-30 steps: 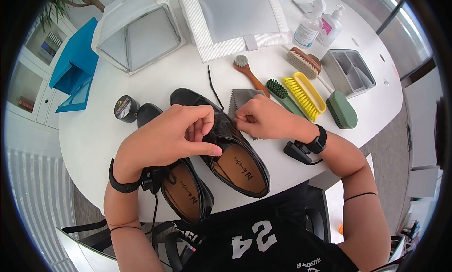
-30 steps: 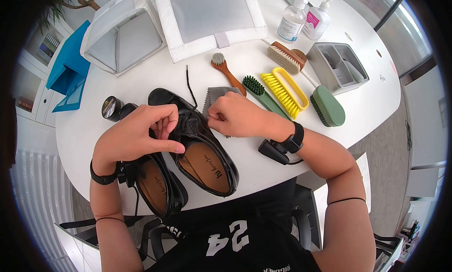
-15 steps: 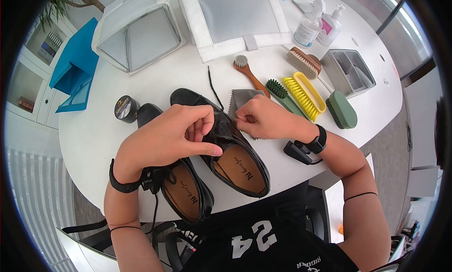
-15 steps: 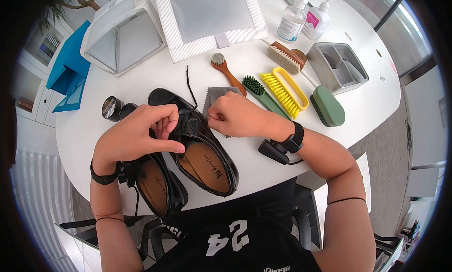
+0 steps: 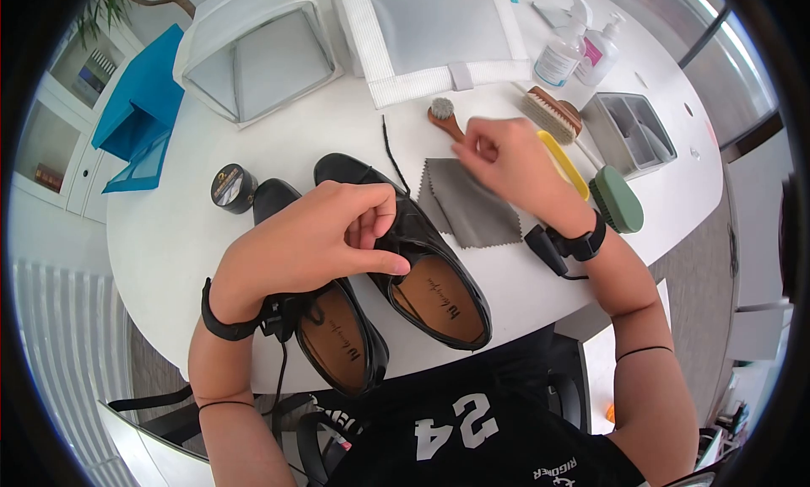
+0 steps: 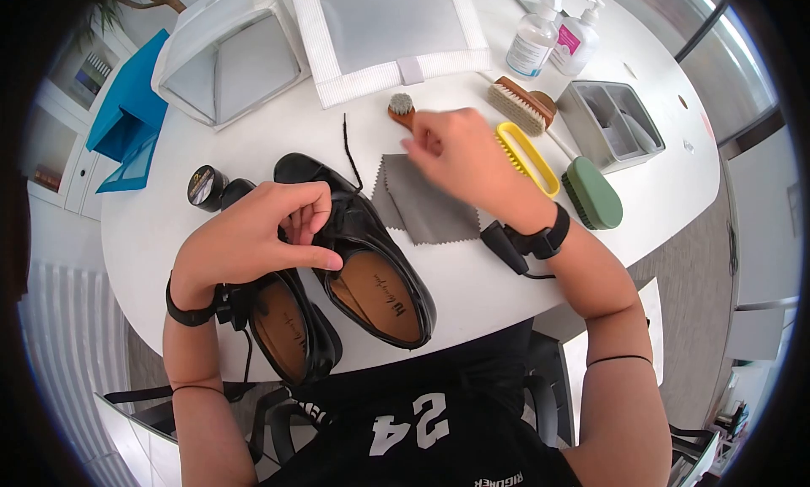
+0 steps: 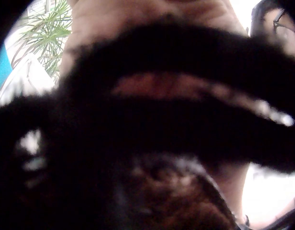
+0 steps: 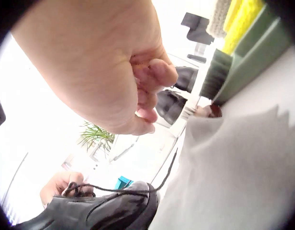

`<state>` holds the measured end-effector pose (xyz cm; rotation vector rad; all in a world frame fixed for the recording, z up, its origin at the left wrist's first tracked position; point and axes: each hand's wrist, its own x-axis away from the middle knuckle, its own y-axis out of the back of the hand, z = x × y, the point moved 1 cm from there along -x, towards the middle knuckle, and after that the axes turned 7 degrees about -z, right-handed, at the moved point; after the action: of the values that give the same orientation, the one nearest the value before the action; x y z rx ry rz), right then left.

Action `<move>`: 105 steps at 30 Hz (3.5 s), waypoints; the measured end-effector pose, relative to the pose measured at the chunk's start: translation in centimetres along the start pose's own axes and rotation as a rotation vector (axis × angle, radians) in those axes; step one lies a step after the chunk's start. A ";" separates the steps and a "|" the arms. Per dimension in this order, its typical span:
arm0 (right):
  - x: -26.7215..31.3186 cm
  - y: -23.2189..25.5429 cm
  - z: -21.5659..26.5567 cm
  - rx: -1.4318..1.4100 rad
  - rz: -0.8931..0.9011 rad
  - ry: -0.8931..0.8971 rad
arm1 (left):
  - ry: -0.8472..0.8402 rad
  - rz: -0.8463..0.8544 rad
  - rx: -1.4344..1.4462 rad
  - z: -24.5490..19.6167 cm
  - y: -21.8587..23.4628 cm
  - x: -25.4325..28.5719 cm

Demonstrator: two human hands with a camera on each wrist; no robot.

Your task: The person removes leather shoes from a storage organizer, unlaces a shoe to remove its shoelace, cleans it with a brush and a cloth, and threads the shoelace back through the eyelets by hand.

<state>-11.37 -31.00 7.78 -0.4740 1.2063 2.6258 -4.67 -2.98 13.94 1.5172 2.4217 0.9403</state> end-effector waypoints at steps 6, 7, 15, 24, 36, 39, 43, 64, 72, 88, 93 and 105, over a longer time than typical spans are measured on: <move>-0.5 0.3 -2.6 0.394 -0.170 0.138 | -0.048 -0.012 -0.030 0.0 0.0 0.1; -0.6 0.0 -2.8 0.397 -0.169 0.140 | -0.052 -0.012 -0.045 0.0 -0.1 0.0; -1.8 -1.9 -3.2 0.460 0.008 0.123 | -0.095 -0.038 -0.057 -0.3 0.1 0.5; -2.6 -0.1 -1.6 0.530 0.101 0.273 | -0.134 -0.081 -0.140 -0.4 1.6 2.6; -0.4 1.1 0.8 0.504 -0.043 0.264 | -0.187 -0.290 -0.354 1.3 1.9 3.3; 0.3 -1.0 -0.3 0.633 -0.080 0.364 | -0.234 -0.277 -0.314 1.0 1.2 2.7; 1.3 -1.9 0.2 0.687 0.035 0.319 | -0.243 -0.230 -0.263 0.2 0.4 2.5; -4.9 2.3 11.8 -0.028 0.619 0.303 | -0.175 -0.206 -0.254 -0.2 0.3 2.4; -3.4 1.6 10.7 -0.012 0.580 0.315 | -0.220 -0.261 -0.218 -0.1 -0.1 1.5; -2.9 0.9 10.0 -0.177 0.484 0.316 | -0.281 -0.337 -0.374 -0.4 -0.8 2.7; -2.6 0.7 10.2 -0.236 0.622 0.161 | -0.258 -0.319 -0.340 -0.4 -0.8 2.6; -3.6 1.3 10.8 -0.370 0.751 -0.079 | -0.243 -0.352 -0.388 0.0 -0.9 2.2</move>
<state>-10.64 -23.80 16.68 0.0648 1.0040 3.4859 -6.42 -1.38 13.85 0.9707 2.0854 1.0046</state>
